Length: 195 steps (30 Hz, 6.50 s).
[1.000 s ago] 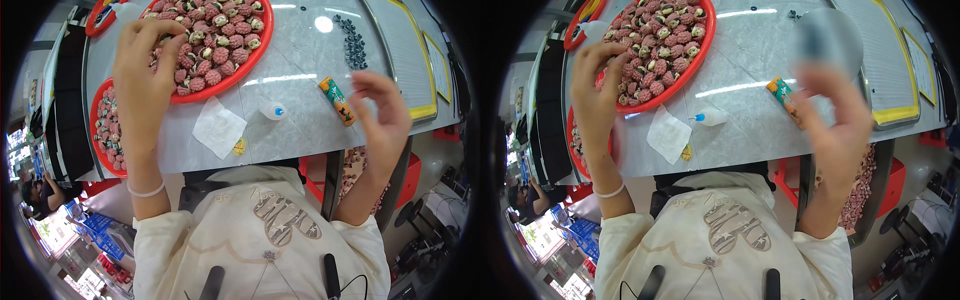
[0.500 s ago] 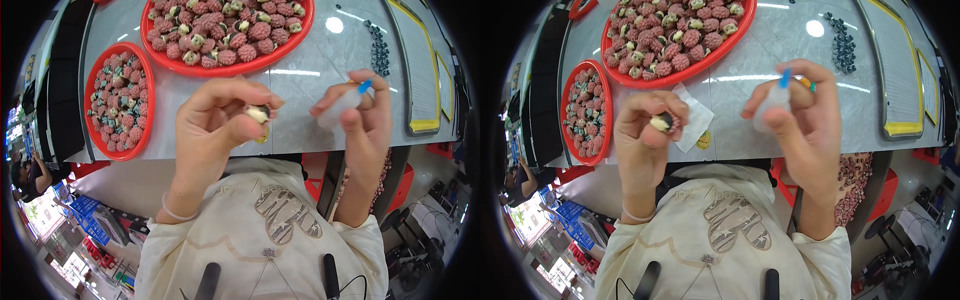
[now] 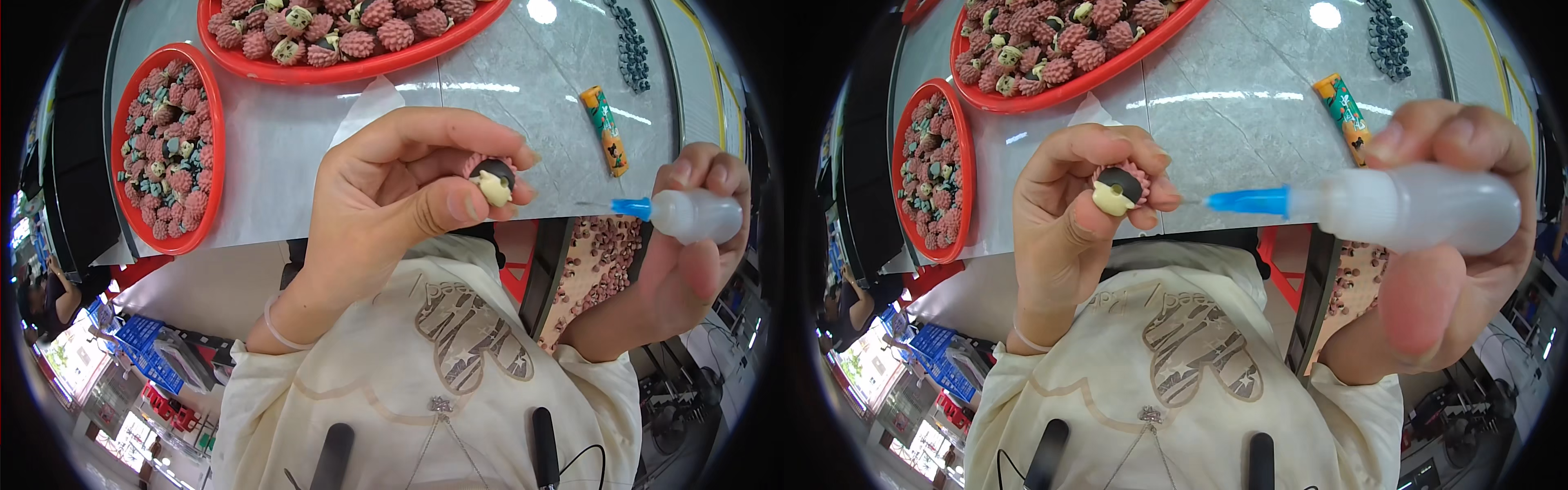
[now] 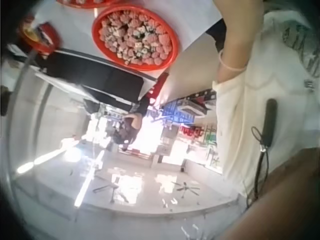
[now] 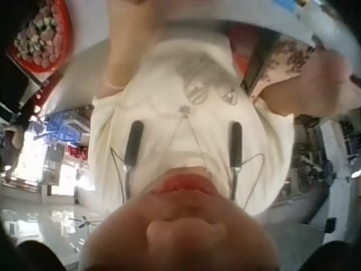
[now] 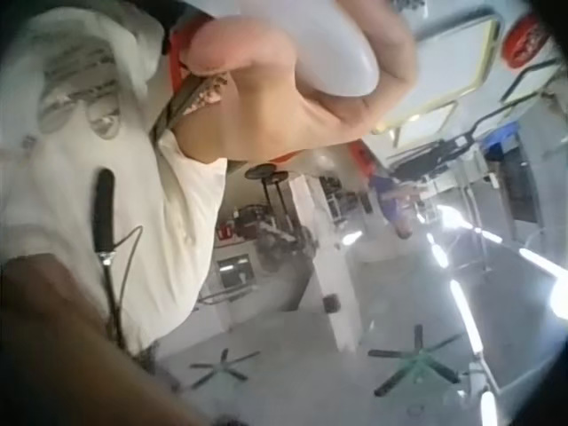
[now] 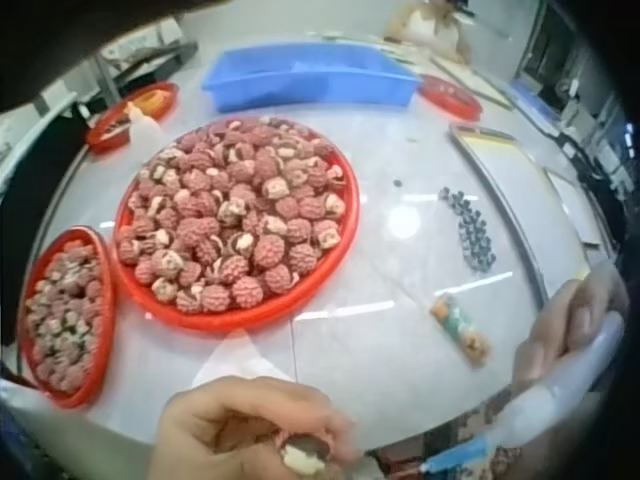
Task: The person attaches small rings onto plastic parts by hand. The person then applies glue to figurine heads with a squeeze bottle, connects the assembled parts to the heads, and places the figurines into a tray.
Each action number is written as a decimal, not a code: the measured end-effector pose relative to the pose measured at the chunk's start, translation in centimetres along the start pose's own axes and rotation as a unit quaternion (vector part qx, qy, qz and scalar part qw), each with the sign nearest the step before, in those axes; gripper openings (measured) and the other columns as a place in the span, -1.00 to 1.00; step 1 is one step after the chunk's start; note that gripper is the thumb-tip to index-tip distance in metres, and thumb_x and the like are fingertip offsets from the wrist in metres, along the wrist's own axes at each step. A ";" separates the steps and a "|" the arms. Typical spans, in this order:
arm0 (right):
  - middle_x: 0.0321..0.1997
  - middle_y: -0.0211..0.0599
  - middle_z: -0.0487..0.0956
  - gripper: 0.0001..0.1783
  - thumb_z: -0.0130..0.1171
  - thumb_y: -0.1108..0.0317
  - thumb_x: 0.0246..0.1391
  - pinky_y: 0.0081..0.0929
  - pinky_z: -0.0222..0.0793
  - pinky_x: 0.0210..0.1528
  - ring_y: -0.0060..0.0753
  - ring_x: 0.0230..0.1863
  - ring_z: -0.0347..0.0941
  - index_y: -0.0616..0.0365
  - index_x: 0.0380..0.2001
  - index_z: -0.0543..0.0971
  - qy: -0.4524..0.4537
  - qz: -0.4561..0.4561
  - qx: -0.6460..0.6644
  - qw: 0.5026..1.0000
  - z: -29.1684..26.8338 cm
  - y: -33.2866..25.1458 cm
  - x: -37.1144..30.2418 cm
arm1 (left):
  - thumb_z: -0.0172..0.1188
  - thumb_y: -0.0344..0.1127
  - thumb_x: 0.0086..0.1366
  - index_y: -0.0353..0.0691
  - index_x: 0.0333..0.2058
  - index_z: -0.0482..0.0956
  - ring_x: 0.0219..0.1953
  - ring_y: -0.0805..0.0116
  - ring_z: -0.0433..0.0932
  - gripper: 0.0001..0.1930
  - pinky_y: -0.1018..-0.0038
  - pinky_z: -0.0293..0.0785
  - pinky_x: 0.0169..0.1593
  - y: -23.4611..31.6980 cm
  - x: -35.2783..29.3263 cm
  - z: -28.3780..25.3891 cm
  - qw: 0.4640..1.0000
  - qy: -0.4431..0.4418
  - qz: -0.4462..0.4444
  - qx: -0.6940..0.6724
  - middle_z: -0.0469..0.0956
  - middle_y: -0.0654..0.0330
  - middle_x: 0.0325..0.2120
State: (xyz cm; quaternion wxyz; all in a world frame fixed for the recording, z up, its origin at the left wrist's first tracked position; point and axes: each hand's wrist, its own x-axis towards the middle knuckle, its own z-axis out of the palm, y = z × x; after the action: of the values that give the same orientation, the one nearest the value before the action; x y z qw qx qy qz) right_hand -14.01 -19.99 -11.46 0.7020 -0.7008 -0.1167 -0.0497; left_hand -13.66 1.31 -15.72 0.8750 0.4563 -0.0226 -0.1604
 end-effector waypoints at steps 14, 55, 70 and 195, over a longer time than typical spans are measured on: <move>-0.22 -0.12 0.25 -0.48 0.13 0.18 -0.10 -0.59 0.19 -0.07 -0.37 -0.09 0.20 0.37 -0.19 0.28 -0.052 -0.042 0.002 0.998 -1.0 0.9 0.8 | 0.25 -0.16 -0.06 -0.32 -0.28 0.38 -0.46 0.36 0.49 -0.57 0.63 0.46 -0.41 -0.1 0.4 0.9 1.000 0.000 0.008 0.002 0.43 -0.03 -0.35; -0.49 -0.41 0.46 -0.82 0.15 0.57 -0.21 -0.75 0.26 -0.38 -0.64 -0.44 0.38 0.29 -0.41 0.49 0.229 -0.050 -0.315 0.920 -4.3 5.5 3.6 | 0.19 -0.36 0.02 -0.41 -0.30 0.38 -0.35 0.27 0.50 -0.70 0.52 0.48 -0.32 -0.1 0.4 1.4 0.998 -0.006 0.062 0.014 0.41 -0.02 -0.33; -0.35 -0.19 0.47 -0.79 0.04 0.50 -0.07 -0.71 0.29 -0.38 -0.54 -0.45 0.36 0.33 -0.29 0.45 0.224 0.048 -0.123 0.966 -3.4 2.9 2.6 | 0.23 -0.17 -0.01 -0.29 -0.30 0.33 -0.41 0.34 0.49 -0.61 0.64 0.42 -0.45 0.2 0.4 2.1 0.998 0.030 0.020 0.056 0.40 0.05 -0.36; -0.17 -0.07 0.27 -0.55 0.04 0.19 -0.03 -0.59 0.17 -0.13 -0.39 -0.18 0.23 0.28 -0.15 0.29 -0.089 -0.038 0.005 0.995 -2.6 2.2 0.0 | 0.22 -0.29 -0.01 -0.38 -0.25 0.35 -0.38 0.24 0.51 -0.62 0.58 0.49 -0.41 0.1 -0.4 0.5 0.991 0.001 0.079 0.104 0.43 -0.10 -0.33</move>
State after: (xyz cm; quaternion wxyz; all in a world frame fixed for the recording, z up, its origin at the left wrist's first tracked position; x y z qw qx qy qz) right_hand -13.21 -22.53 -13.60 0.6902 -0.6937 -0.2053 -0.0133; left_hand -14.10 1.13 -15.27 0.8330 0.5414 -0.0744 -0.0867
